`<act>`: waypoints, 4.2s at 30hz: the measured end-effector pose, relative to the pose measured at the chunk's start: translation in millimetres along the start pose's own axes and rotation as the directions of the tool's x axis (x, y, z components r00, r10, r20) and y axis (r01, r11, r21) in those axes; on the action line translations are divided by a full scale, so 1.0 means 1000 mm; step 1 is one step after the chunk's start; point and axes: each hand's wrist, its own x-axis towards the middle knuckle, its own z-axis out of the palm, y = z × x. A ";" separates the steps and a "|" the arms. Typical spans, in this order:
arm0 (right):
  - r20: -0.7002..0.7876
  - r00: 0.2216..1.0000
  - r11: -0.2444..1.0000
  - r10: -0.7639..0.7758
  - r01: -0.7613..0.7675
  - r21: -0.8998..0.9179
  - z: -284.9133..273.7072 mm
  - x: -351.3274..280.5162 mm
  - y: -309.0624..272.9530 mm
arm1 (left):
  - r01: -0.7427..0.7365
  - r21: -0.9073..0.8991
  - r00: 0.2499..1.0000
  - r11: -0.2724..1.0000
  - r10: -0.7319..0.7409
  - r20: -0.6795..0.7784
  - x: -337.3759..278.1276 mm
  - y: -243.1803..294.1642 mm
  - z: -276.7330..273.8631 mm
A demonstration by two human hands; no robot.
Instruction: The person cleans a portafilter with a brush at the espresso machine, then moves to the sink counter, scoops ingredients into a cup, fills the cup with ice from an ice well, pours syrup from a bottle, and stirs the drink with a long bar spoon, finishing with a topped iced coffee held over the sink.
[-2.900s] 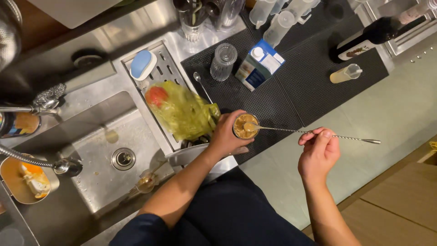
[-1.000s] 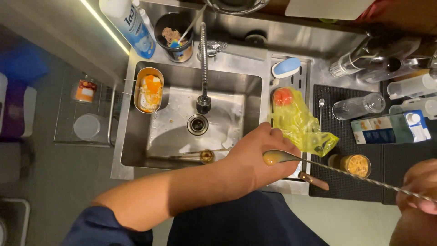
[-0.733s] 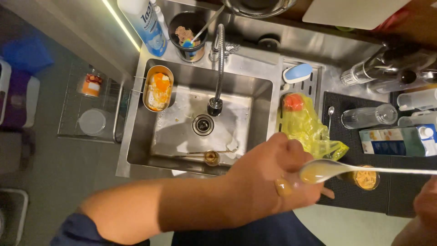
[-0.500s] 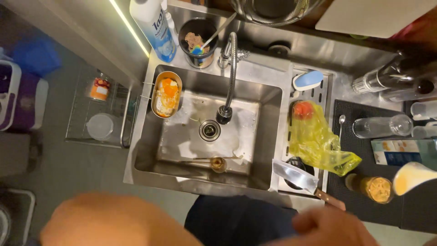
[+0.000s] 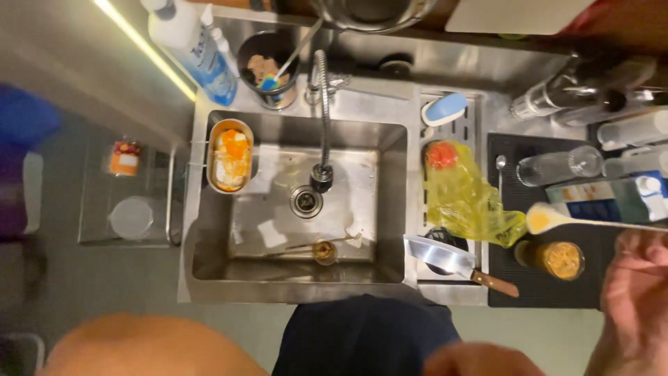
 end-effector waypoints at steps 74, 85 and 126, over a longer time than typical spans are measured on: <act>0.172 0.804 -0.194 -0.569 0.071 -0.978 0.113 -0.103 0.014 | -0.003 -0.060 0.991 0.998 0.011 0.136 -0.096 -0.061 0.192; 0.338 0.787 -0.381 -0.516 0.142 -0.914 0.131 -0.111 0.004 | -0.004 -0.053 0.993 0.999 0.011 0.119 -0.101 -0.066 0.195; 0.306 0.796 0.281 0.522 0.179 -0.943 0.048 0.028 -0.070 | 0.099 -0.599 0.972 0.794 0.052 0.229 -0.001 0.114 0.455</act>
